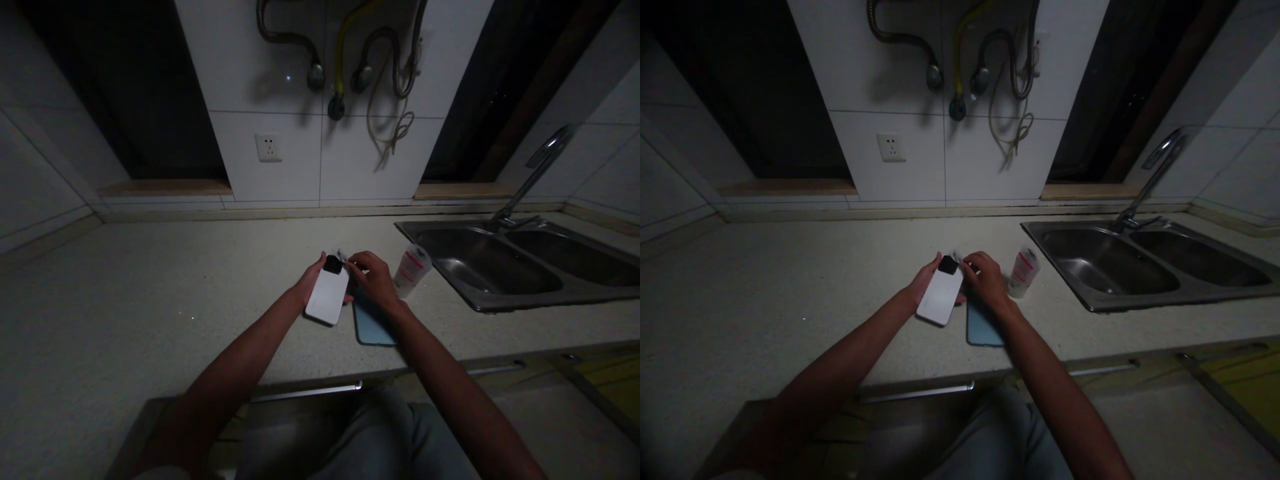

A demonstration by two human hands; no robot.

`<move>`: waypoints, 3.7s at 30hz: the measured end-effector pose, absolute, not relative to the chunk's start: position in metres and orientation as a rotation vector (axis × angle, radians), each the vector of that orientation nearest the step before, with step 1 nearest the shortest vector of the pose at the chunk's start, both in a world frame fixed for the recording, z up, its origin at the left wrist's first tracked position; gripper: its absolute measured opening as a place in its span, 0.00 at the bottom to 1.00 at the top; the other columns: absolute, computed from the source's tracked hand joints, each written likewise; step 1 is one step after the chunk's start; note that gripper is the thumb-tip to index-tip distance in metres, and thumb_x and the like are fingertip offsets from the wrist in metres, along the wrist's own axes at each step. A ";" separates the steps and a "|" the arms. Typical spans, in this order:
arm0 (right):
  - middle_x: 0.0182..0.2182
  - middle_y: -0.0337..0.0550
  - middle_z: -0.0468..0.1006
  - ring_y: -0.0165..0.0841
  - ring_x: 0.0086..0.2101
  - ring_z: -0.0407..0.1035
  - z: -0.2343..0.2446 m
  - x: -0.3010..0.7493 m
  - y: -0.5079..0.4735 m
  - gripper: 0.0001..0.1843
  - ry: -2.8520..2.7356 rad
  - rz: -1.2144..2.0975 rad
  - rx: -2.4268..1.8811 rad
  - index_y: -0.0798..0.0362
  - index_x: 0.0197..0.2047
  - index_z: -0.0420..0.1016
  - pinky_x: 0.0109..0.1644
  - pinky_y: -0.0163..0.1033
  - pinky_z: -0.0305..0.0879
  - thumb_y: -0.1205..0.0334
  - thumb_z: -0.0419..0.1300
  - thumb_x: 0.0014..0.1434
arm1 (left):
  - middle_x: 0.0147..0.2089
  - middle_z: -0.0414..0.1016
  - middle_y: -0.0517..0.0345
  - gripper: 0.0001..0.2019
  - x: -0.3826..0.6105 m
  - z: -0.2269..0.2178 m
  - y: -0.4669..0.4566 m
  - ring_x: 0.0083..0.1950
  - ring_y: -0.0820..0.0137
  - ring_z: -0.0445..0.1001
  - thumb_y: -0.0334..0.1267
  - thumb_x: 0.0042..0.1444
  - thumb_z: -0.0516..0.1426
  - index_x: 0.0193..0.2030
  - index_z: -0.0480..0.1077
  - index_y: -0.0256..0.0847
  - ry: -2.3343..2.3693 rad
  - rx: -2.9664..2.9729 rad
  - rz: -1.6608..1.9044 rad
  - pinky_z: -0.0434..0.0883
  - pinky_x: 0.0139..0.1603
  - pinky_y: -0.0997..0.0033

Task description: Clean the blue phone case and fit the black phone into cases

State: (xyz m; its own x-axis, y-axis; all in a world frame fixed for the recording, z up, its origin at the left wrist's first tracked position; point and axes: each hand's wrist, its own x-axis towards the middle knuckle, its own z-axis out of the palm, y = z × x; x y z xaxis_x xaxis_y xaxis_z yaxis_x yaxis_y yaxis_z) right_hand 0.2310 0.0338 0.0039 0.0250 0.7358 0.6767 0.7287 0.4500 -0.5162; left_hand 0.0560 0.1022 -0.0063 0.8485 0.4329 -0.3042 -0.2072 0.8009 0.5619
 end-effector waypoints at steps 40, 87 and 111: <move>0.32 0.41 0.76 0.32 0.31 0.70 0.009 0.223 0.019 0.06 -1.842 0.197 -0.973 0.50 0.33 0.69 0.36 0.38 0.67 0.59 0.58 0.62 | 0.33 0.80 0.41 0.34 0.054 0.003 0.108 0.28 0.58 0.78 0.63 0.63 0.43 0.44 0.75 0.33 0.473 0.483 0.585 0.74 0.32 0.59; 0.32 0.45 0.82 0.40 0.34 0.76 0.013 0.205 -0.070 0.24 -1.352 0.603 -1.492 0.53 0.48 0.78 0.40 0.43 0.70 0.42 0.57 0.61 | 0.27 0.75 0.54 0.23 0.071 0.015 0.056 0.26 0.71 0.74 0.48 0.39 0.74 0.31 0.71 0.34 0.557 1.003 0.514 0.73 0.31 0.70; 0.31 0.46 0.83 0.42 0.32 0.76 0.010 0.226 -0.069 0.23 -1.172 0.595 -1.549 0.53 0.41 0.82 0.37 0.44 0.70 0.43 0.62 0.53 | 0.27 0.75 0.50 0.09 0.058 0.014 0.072 0.22 0.69 0.75 0.38 0.63 0.57 0.39 0.71 0.31 0.630 1.073 0.298 0.76 0.24 0.69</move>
